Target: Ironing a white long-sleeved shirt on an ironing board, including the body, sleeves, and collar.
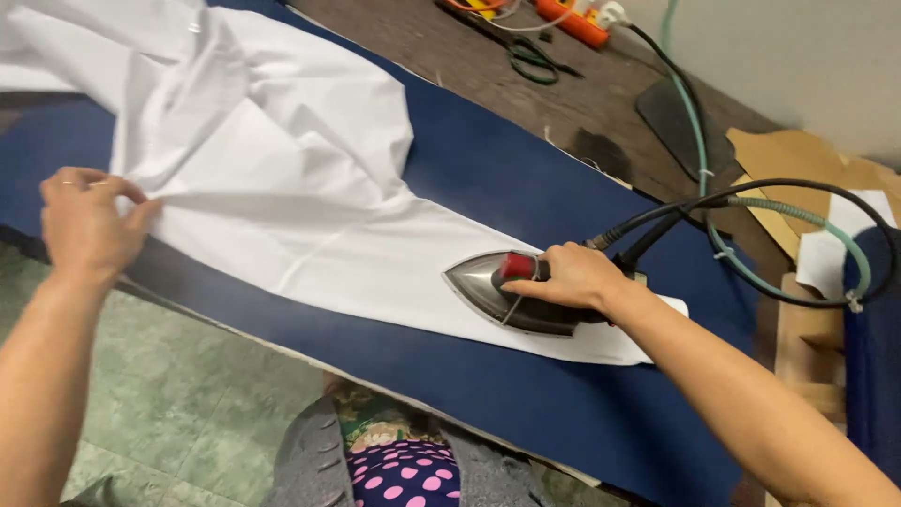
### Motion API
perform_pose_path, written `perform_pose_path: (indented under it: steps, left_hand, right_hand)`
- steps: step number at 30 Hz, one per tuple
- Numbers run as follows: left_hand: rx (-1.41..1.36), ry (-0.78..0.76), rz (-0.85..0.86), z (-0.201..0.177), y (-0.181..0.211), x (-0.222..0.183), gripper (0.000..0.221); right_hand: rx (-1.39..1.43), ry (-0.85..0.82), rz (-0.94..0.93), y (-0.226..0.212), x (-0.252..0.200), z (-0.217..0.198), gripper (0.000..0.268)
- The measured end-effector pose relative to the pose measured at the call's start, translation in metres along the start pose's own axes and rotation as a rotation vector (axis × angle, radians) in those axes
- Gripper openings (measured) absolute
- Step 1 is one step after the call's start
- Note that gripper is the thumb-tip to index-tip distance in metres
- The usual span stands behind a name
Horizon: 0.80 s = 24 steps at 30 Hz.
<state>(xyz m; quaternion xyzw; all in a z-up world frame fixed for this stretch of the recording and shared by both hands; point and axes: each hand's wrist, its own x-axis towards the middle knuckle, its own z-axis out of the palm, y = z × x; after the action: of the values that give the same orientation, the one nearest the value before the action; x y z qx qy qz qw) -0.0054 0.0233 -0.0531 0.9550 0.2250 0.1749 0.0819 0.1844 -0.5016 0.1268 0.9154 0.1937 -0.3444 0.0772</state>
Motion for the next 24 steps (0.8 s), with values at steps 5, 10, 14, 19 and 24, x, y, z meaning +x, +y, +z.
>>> perform_pose_path:
  steps: [5, 10, 14, 19, 24]
  left_hand:
    - [0.063, -0.014, -0.026, 0.006, -0.009, 0.001, 0.019]
    - [0.059, 0.007, -0.057, -0.006, 0.005, 0.003, 0.016]
    - [-0.031, -0.026, -0.096, -0.015, 0.018, 0.007, 0.014]
    - [0.005, -0.094, -0.121, -0.022, 0.025, 0.010, 0.016]
    - [0.109, -0.040, -0.112, -0.024, 0.028, 0.009, 0.013]
  right_hand:
    - [0.011, 0.040, -0.015, 0.053, -0.004, 0.011, 0.068]
    - [0.016, 0.068, 0.052, 0.040, -0.012, 0.010, 0.068]
    - [-0.019, 0.053, 0.034, -0.014, -0.008, 0.000, 0.074]
    - [-0.062, 0.060, -0.183, -0.102, 0.020, -0.005, 0.075]
    - [-0.029, 0.101, -0.411, -0.159, 0.026, -0.015, 0.075]
